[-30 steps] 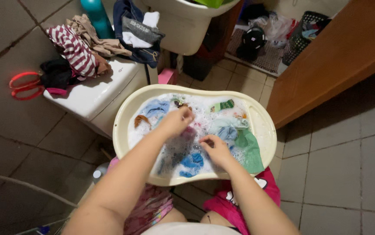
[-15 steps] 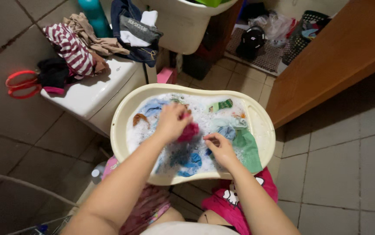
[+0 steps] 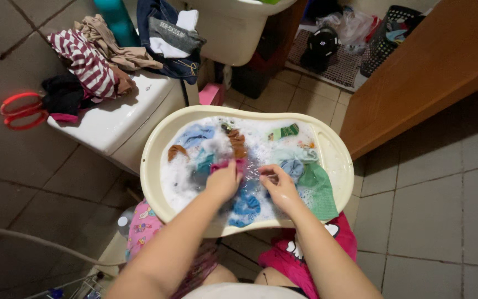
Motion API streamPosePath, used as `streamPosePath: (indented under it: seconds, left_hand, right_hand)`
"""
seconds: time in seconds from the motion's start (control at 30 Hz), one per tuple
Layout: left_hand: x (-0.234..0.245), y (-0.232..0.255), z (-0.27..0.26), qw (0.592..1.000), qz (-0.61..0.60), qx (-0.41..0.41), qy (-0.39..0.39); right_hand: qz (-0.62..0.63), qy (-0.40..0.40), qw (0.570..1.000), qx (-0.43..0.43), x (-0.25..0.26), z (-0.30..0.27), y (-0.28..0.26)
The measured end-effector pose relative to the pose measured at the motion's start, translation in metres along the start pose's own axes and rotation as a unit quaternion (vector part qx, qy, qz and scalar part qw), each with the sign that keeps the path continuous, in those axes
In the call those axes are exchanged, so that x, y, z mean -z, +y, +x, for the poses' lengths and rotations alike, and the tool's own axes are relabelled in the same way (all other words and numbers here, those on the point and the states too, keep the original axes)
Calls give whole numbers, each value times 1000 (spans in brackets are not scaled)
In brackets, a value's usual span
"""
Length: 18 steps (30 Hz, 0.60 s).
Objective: The person hand washes a mixed load of colorful clothes in a soapy basin, agitating and rinsing items by hand. They occasionally use a handheld shower head to add water and then place cleaned items on a nearby toilet tank.
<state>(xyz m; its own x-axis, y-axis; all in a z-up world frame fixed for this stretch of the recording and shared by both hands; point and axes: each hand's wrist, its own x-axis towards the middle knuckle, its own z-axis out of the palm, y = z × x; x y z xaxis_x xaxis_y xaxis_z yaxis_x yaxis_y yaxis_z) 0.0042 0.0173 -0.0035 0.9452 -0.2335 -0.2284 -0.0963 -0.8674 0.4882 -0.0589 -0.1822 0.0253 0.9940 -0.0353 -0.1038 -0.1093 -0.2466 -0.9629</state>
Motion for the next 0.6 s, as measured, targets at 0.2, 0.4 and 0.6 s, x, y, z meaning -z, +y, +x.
streamPosePath:
  seconds: [0.2,0.4,0.6]
  left_hand:
    - [-26,-24,19,997,20,-20,-69]
    - [106,44,-15,958,-268,-78,62]
    - [189,97,-70,843,-494,-213,22]
  right_hand:
    - [-21,-3,1000,22,1,-5,-9]
    - [-1,7,998,57,-8,-5,-30]
    - [13,-61,997,51,-48,20,-36]
